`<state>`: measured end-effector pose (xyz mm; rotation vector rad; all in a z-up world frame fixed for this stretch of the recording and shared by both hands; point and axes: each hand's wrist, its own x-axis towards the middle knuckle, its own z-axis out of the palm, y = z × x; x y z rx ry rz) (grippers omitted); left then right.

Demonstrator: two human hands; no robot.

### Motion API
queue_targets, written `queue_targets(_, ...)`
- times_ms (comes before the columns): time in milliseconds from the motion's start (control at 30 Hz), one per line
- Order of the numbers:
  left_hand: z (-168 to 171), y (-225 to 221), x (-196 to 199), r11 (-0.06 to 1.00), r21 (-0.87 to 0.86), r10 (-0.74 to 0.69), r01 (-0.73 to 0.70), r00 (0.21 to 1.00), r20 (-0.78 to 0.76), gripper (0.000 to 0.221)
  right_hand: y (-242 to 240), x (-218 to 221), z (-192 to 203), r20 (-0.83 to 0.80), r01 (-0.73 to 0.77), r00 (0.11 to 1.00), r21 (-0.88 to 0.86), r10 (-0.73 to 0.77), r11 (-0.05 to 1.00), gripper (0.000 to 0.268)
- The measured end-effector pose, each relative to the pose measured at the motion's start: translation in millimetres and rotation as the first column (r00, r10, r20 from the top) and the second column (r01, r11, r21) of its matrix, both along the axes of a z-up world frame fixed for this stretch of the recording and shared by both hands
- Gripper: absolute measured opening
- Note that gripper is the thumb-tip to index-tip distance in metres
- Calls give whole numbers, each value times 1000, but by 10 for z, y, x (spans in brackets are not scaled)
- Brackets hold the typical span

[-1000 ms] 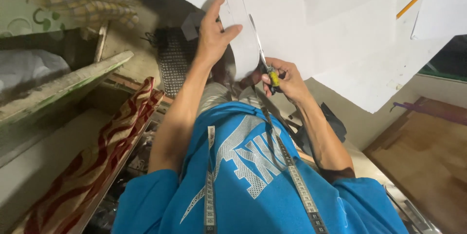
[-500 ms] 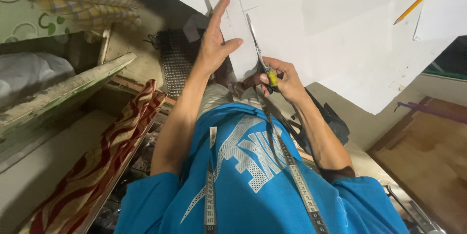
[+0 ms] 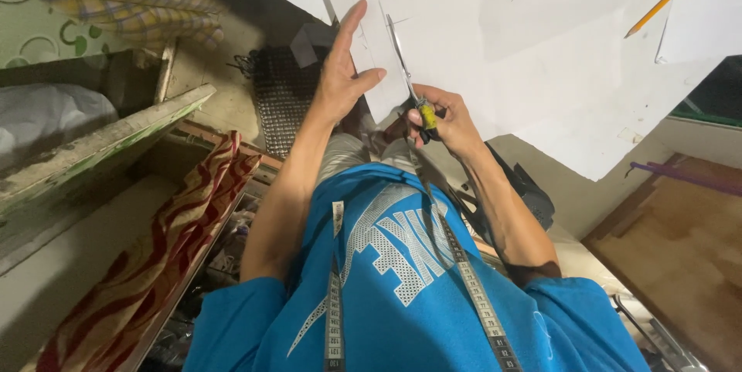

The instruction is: Cutting out paper garment patterns using scissors on a work table

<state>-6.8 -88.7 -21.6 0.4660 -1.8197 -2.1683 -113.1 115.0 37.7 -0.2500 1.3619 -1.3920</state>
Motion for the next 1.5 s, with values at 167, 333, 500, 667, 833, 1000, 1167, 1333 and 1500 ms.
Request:
queue_targets(167,-16,-2,35,1000,1,-27,27,1000,-1,86,83,40,-101,30,-8,1000,5,8,1000,54)
queue_targets(333,16,-149,-113,998,-17,61,-60,995,73,68,108,61,-70,15,-21,1000,-4,21,1000,54)
queue_targets(500,-115,-259,-199,985,-135,116,-106,991,66,67,55,49,-33,16,-12,1000,6,12,1000,55)
queue_targets(667,89,-178,-117,991,-116,71,-63,996,62,75,-61,39,91,-21,-8,1000,2,8,1000,52)
queue_targets(833,-27,-178,-65,994,-92,68,-65,997,29,77,-34,65,68,-26,-35,999,-76,33,996,48)
queue_targets(1000,-78,-179,-46,994,-98,57,-57,998,1,75,35,60,-51,-36,-75,997,-63,73,995,56)
queue_targets(1167,-54,-140,-38,996,-68,63,-62,998,12,79,-63,48,-23,54,14,998,12,-14,1000,53)
queue_targets(1333,-28,-124,-27,996,-43,78,-77,997,8,78,-162,33,24,64,25,998,-2,-25,1000,51)
queue_targets(1500,-6,-127,-14,996,-42,78,-78,997,9,78,-126,43,-48,56,8,998,-45,-5,999,53)
